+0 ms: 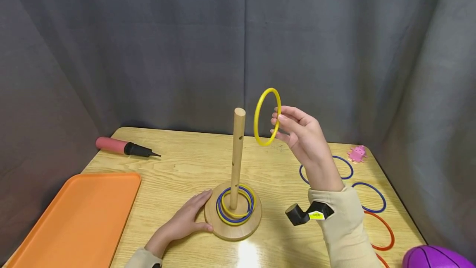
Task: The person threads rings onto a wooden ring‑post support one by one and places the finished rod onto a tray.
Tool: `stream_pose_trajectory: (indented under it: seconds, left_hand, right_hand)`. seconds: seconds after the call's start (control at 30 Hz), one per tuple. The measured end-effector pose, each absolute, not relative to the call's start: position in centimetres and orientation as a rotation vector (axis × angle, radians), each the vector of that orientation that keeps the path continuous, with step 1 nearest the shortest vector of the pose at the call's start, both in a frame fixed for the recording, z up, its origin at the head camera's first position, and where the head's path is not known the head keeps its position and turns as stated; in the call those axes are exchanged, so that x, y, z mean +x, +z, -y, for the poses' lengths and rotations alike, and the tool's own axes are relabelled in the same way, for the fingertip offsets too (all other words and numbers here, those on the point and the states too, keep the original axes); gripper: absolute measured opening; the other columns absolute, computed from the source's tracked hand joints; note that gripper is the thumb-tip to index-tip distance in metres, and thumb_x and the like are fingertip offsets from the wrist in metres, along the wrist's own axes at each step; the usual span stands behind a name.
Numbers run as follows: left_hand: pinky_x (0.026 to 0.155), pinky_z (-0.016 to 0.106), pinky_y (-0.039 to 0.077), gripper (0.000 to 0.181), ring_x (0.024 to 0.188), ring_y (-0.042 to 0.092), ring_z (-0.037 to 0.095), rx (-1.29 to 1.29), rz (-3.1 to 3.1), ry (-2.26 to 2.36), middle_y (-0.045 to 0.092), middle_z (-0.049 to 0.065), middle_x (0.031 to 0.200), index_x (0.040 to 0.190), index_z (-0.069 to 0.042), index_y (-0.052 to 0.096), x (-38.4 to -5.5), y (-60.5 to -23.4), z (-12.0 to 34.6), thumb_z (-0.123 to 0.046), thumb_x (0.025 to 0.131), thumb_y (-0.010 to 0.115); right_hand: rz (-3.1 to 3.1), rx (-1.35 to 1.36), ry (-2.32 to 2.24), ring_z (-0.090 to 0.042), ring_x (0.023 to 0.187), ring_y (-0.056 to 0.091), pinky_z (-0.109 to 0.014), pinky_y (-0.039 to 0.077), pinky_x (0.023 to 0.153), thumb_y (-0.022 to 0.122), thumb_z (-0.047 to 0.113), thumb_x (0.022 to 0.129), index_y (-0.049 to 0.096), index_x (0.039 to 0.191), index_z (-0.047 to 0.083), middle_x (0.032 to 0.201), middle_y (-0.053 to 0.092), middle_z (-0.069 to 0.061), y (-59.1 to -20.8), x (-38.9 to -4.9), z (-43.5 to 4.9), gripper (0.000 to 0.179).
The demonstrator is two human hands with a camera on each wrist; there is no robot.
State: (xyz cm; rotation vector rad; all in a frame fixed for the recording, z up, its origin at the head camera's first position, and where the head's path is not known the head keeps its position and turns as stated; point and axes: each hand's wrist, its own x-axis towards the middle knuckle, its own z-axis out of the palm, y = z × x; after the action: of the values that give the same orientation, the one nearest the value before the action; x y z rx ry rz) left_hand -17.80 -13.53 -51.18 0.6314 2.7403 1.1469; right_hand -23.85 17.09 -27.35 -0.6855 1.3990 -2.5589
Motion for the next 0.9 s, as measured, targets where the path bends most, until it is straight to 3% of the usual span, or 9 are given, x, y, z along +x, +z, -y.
stream_pose_trajectory:
  seconds: [0.9]
  left_hand:
    - [0.12, 0.056, 0.02, 0.103, 0.147, 0.025, 0.038, 0.617, -2.745, 1.14, 0.029, 0.017, 0.158, 0.152, -0.004, 0.028, -17.9, -51.0, 13.3, -0.048, 0.073, 0.078]
  right_hand:
    - [-1.611, -0.534, -2.332, -0.004, 0.084, 0.064, -0.018, 0.059, 0.072, 0.052, 0.0, 0.098, 0.069, 0.099, 0.015, 0.091, 0.069, 0.005, -32.9, -22.0, -15.3, 0.023]
